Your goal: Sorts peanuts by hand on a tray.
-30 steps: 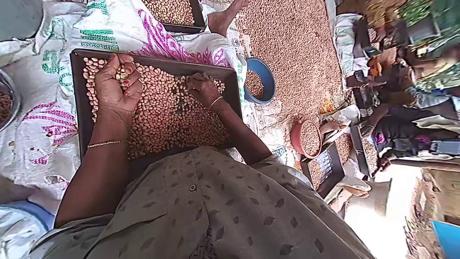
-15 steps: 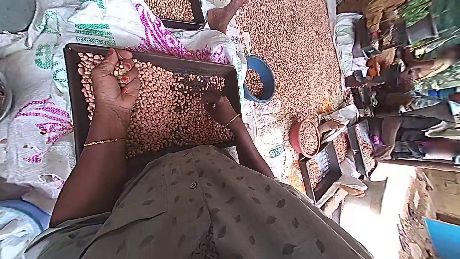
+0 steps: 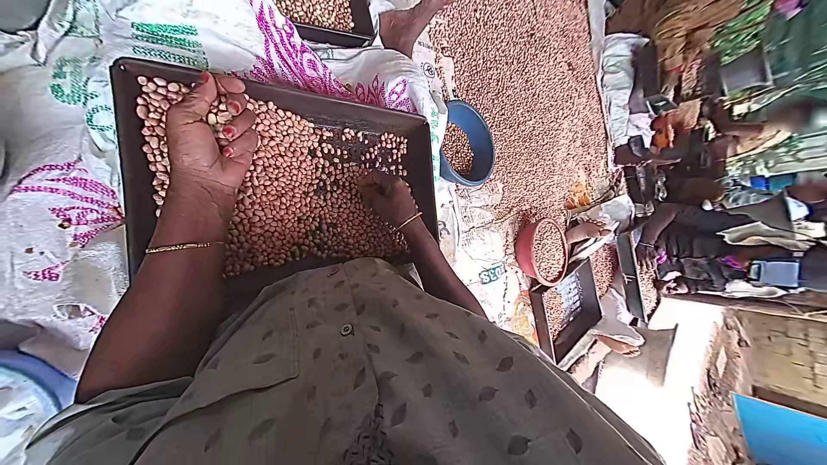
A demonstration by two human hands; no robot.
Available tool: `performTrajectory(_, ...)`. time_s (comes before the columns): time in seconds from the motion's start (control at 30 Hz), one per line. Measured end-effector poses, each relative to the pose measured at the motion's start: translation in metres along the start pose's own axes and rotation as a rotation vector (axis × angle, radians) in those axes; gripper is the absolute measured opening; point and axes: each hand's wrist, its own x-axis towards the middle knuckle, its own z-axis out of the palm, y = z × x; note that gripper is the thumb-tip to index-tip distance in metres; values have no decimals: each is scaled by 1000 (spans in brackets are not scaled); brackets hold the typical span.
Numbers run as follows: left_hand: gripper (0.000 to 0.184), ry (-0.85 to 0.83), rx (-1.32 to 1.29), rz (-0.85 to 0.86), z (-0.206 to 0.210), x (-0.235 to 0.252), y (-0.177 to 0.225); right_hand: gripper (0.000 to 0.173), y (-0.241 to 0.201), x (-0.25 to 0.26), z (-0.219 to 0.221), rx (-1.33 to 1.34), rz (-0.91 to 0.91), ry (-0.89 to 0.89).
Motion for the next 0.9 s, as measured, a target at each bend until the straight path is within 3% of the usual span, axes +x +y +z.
performTrajectory(0.17,46,3,22,-8,-2,1,-1,16,-56,-24,25,-632,-63,-105)
performTrajectory(0.27,45,27,37,-37,-1,0,-2,21,-73,-34,30,-772,-37,-143)
performTrajectory(0.43,46,-1,116,-98,2,-2,-5,21,-63,-32,33,-718,27,-152)
performTrajectory(0.5,49,-31,244,-175,3,-3,-7,20,-53,-11,27,-577,49,-160)
performTrajectory(0.6,62,-120,480,-353,7,-6,-16,15,-46,5,3,-84,-202,48)
performTrajectory(0.7,63,-232,567,-512,14,-11,-32,22,-60,12,-20,208,-331,36)
performTrajectory(0.8,50,-304,522,-567,14,-12,-43,20,-35,31,-31,-172,-287,138)
performTrajectory(0.9,37,-278,424,-493,13,-11,-38,28,-8,37,-21,-521,27,-28)
